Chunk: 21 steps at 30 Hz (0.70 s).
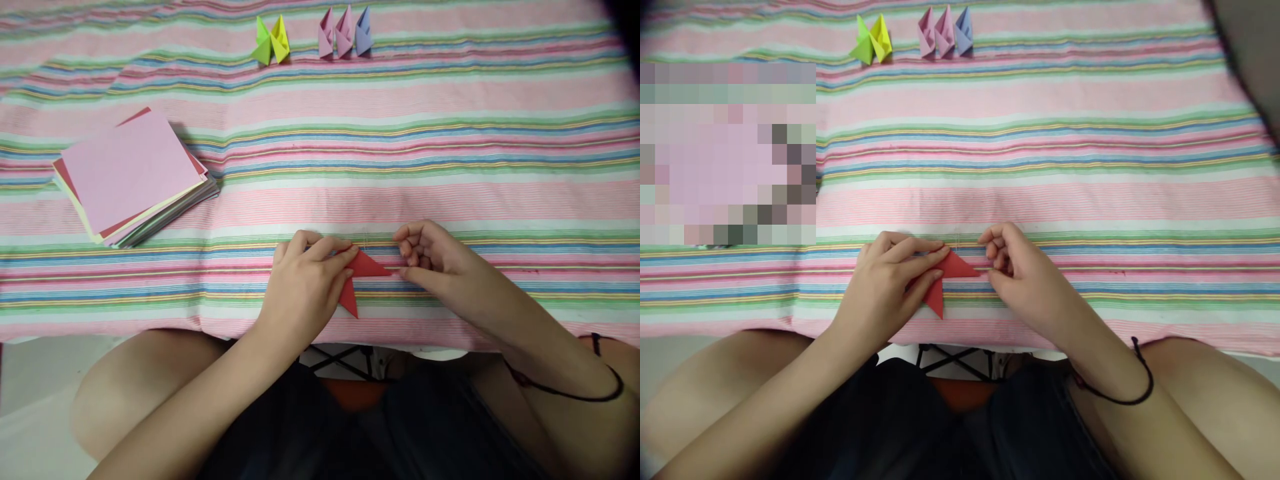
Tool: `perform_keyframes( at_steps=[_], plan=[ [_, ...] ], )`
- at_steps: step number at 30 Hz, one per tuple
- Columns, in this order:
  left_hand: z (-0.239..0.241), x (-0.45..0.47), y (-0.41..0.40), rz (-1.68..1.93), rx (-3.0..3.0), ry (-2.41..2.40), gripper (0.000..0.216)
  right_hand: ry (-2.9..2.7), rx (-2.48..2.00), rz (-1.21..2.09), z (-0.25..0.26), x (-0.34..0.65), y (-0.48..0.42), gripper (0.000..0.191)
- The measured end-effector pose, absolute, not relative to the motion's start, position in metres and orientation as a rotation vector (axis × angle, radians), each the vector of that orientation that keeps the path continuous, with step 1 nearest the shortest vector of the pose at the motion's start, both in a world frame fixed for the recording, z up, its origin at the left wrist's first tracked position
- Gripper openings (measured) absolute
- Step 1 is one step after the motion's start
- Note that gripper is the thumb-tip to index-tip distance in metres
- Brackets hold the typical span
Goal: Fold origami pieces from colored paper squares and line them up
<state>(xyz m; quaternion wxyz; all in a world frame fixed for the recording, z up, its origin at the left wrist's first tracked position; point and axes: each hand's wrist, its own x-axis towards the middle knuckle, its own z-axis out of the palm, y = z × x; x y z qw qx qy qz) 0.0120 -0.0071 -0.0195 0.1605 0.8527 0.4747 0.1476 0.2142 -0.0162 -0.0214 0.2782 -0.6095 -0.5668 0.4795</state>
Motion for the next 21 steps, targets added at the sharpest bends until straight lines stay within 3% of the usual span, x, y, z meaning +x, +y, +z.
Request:
perform_keyframes(
  at_steps=[3,9,21],
  plan=[
    [-0.020,0.012,-0.007,0.433,2.417,1.346,0.029,-1.485,-1.644,1.298,-0.022,0.213,-0.017,0.025],
    [-0.019,0.012,-0.006,0.415,2.405,1.333,0.031,-1.663,-1.727,0.946,-0.030,0.198,-0.021,0.022],
    [-0.020,0.012,-0.006,0.428,2.401,1.304,0.033,-1.759,-1.794,0.631,-0.035,0.185,-0.022,0.037]
  ],
)
